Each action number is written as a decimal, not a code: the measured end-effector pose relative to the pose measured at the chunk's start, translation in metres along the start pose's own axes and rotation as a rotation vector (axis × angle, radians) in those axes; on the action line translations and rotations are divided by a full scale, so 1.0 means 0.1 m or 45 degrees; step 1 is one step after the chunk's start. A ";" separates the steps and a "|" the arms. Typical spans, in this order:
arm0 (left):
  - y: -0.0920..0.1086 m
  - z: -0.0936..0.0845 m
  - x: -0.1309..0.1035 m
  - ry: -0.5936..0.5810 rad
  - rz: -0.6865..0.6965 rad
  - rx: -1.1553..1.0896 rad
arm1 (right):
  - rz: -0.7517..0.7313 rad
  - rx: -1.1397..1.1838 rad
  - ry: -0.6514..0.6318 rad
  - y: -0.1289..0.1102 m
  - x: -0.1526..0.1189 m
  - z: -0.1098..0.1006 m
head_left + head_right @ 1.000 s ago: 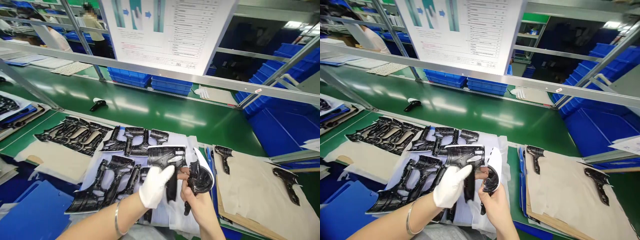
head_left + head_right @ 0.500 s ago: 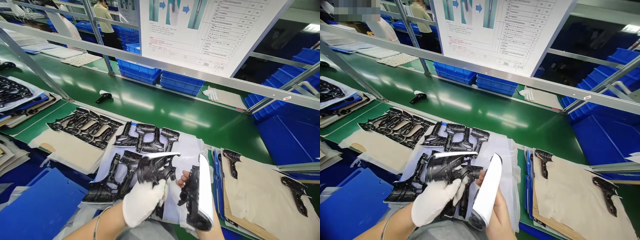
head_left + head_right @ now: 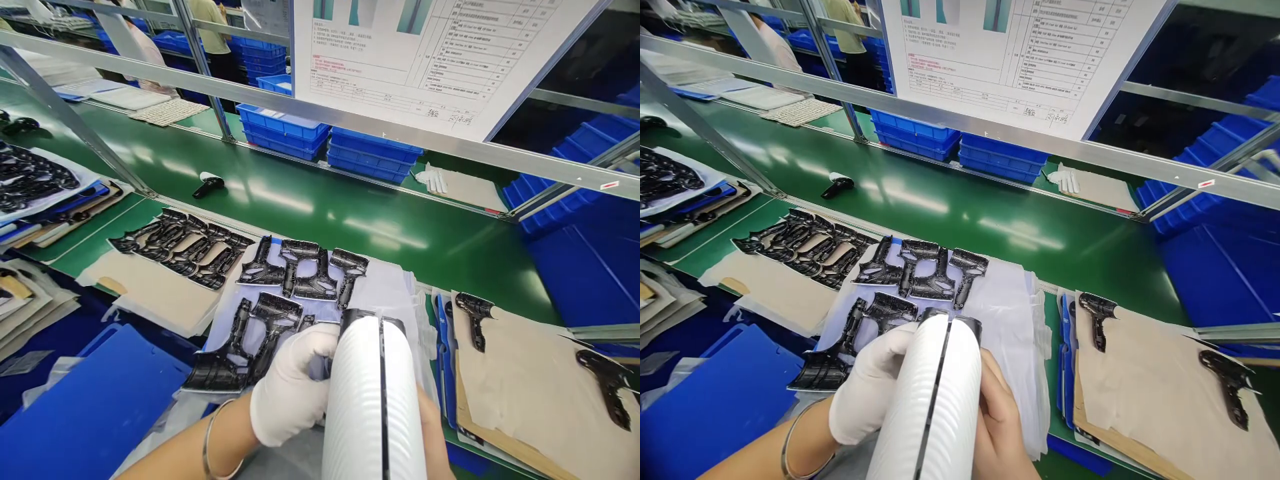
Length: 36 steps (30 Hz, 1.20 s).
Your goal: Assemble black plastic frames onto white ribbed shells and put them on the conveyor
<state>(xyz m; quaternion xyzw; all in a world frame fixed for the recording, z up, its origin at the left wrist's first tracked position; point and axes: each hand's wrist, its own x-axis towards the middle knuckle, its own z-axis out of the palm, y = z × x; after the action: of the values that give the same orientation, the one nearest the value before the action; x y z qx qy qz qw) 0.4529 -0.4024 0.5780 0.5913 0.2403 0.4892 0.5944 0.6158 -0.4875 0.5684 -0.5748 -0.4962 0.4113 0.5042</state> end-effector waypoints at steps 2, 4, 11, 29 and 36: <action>0.01 0.00 0.01 -0.002 0.056 0.090 | -0.061 -0.008 0.028 -0.07 0.00 0.03; 0.02 0.00 0.02 0.009 0.090 0.153 | -0.087 -0.024 0.045 -0.12 -0.01 0.05; 0.06 0.04 0.08 -0.036 0.164 0.208 | -0.250 -0.050 0.067 -0.19 0.03 0.02; 0.10 0.06 0.10 -0.092 -0.051 0.138 | -0.014 0.031 0.031 -0.17 -0.07 -0.01; 0.18 0.08 0.13 -0.127 -0.012 0.168 | 0.049 0.072 0.022 -0.16 -0.10 -0.02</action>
<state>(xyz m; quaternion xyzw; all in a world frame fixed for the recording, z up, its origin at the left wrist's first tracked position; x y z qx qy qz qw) 0.4597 -0.3977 0.6004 0.6518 0.2449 0.4395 0.5675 0.6135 -0.4974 0.5843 -0.5734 -0.4688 0.4298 0.5165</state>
